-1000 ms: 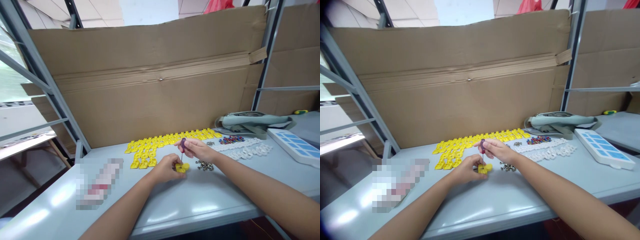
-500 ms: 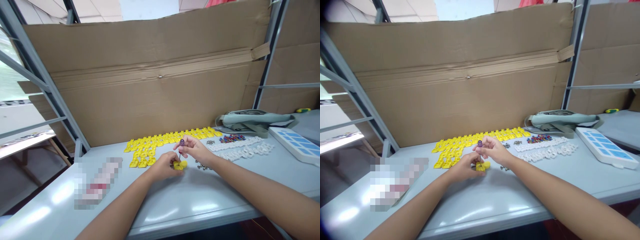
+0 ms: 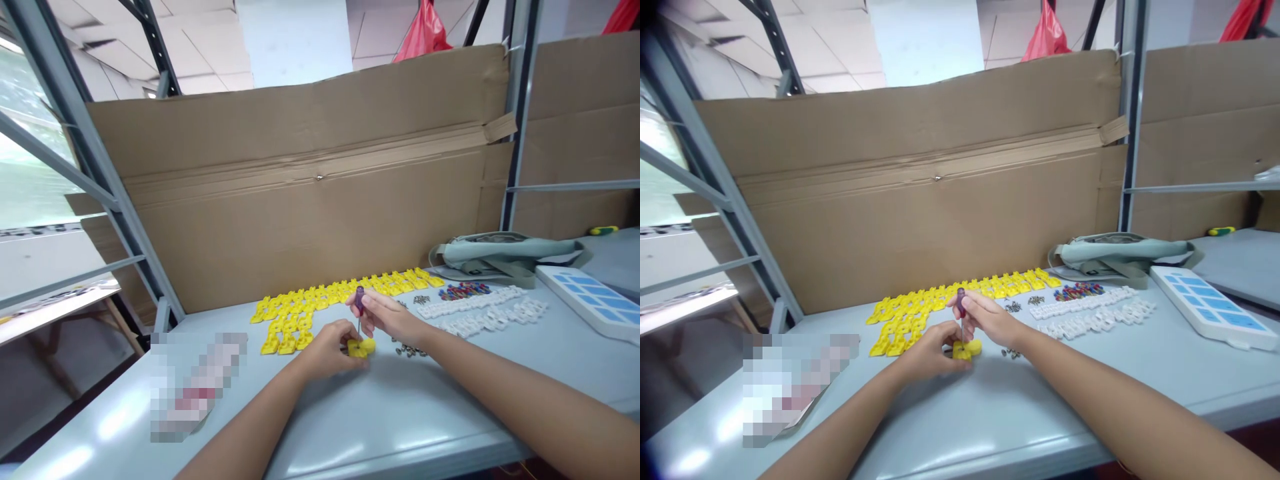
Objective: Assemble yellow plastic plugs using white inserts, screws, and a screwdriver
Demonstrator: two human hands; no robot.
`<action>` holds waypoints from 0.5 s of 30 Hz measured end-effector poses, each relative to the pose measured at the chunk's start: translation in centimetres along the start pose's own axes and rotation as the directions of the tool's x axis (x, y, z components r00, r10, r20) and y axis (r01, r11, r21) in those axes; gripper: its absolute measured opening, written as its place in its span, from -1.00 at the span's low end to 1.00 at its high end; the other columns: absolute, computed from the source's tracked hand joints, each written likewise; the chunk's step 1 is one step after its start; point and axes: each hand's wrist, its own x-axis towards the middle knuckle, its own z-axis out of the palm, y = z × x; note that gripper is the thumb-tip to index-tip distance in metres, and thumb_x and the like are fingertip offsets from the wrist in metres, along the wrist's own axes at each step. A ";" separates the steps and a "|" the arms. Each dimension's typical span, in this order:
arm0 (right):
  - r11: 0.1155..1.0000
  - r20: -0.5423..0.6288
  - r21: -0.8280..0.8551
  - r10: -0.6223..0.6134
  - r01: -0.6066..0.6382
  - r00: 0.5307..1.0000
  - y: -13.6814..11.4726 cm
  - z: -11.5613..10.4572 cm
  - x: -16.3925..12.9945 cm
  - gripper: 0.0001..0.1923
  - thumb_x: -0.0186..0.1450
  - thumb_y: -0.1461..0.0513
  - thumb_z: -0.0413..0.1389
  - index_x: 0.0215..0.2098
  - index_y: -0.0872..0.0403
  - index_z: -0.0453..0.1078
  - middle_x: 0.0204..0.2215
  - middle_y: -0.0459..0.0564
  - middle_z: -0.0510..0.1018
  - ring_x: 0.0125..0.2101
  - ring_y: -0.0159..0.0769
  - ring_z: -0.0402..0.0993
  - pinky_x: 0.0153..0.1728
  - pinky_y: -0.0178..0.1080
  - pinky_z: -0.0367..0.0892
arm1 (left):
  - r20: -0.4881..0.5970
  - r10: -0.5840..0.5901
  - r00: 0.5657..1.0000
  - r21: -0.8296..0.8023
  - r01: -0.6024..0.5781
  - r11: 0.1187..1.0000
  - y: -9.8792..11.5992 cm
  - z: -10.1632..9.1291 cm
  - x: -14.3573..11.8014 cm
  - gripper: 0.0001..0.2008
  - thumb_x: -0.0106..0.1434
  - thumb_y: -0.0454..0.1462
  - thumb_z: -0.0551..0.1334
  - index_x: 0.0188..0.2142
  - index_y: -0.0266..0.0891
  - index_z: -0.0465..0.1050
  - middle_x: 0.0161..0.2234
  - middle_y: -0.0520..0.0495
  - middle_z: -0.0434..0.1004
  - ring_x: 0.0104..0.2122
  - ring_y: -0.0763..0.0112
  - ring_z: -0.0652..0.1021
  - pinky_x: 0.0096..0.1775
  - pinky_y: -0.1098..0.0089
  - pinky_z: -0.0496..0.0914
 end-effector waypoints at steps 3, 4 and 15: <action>0.999 -0.079 0.034 -0.001 0.004 0.997 0.8 0.4 0.0 -0.62 0.12 0.03 0.17 -0.31 0.07 0.14 -0.53 -0.19 0.33 -0.63 -0.54 0.24 -0.57 -0.38 0.20 | 0.005 0.024 1.000 0.024 -0.024 0.999 -0.2 -0.1 0.1 -0.66 -0.07 -0.19 0.34 -0.30 -0.28 0.37 -0.33 -0.05 0.39 -0.37 0.39 0.38 -0.32 0.40 0.30; 1.000 -0.101 0.029 0.000 0.003 0.995 0.9 0.5 0.0 -0.60 0.08 0.05 0.21 -0.35 0.06 0.12 -0.57 -0.22 0.32 -0.65 -0.54 0.23 -0.59 -0.39 0.18 | 0.008 0.032 0.999 0.023 -0.032 0.999 -0.3 -0.1 0.1 -0.65 -0.07 -0.18 0.34 -0.29 -0.28 0.37 -0.32 -0.06 0.40 -0.36 0.38 0.39 -0.31 0.39 0.31; 0.996 0.015 -0.085 0.000 0.001 1.000 0.9 -0.2 -0.3 -0.63 0.25 -0.04 -0.03 -0.29 0.11 0.25 -0.50 -0.14 0.30 -0.60 -0.52 0.21 -0.54 -0.35 0.19 | 0.012 0.040 0.999 -0.006 -0.040 0.999 -0.4 0.0 0.1 -0.65 -0.08 -0.19 0.34 -0.29 -0.27 0.37 -0.33 -0.05 0.43 -0.37 0.38 0.41 -0.32 0.40 0.31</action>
